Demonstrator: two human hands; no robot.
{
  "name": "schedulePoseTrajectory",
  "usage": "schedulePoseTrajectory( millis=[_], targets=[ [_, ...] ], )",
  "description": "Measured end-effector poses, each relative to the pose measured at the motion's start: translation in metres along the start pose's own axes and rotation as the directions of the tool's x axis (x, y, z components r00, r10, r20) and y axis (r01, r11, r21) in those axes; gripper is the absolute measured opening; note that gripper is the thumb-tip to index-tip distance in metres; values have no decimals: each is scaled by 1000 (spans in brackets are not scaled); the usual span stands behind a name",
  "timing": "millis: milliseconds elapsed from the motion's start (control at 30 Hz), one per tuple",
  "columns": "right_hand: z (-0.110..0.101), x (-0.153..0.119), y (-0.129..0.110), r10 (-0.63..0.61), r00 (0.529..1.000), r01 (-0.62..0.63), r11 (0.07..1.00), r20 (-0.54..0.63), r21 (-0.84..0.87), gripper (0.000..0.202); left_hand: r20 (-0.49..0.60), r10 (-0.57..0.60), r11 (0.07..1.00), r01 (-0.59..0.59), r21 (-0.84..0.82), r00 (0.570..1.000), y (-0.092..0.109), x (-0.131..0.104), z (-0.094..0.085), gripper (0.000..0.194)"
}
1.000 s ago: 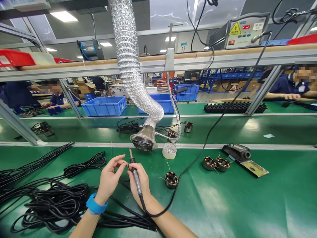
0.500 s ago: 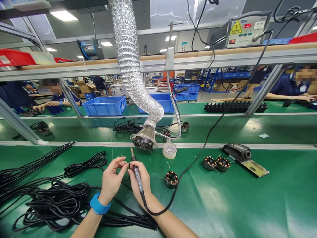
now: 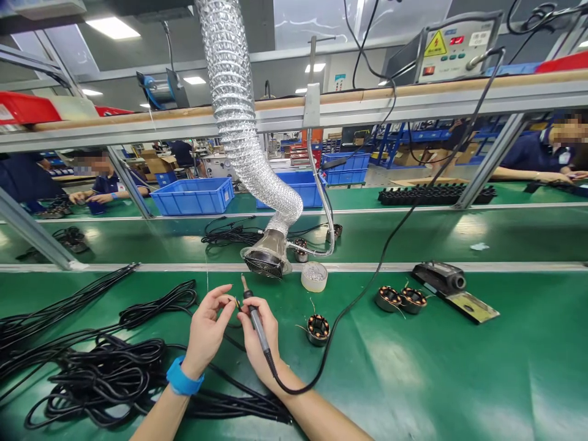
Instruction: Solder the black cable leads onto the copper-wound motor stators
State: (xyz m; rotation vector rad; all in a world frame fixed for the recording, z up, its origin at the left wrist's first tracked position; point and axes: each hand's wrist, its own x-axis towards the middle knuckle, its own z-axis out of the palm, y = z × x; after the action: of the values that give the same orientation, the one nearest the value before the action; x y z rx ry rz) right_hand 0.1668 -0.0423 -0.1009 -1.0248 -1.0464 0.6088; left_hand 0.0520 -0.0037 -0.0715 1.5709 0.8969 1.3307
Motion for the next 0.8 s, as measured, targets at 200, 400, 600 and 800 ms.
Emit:
schedulePoseTrajectory(
  millis=[200,400,600,800],
  targets=[
    [-1,-1,1,-42,999,43,998,22,-40,16,47,-32,999,34,-40,998,1,0,3,40],
    [-2,2,-3,-83,997,83,991,7,-105,19,-138,-118,980,93,-174,983,5,6,-7,37],
    [-1,-3,-3,-85,995,92,988,57,-121,20,-241,-52,981,4,-193,969,5,7,-11,22],
    [1,-4,-1,-121,989,133,981,87,-143,21,-183,-46,988,18,-156,982,3,10,-12,22]
  ],
)
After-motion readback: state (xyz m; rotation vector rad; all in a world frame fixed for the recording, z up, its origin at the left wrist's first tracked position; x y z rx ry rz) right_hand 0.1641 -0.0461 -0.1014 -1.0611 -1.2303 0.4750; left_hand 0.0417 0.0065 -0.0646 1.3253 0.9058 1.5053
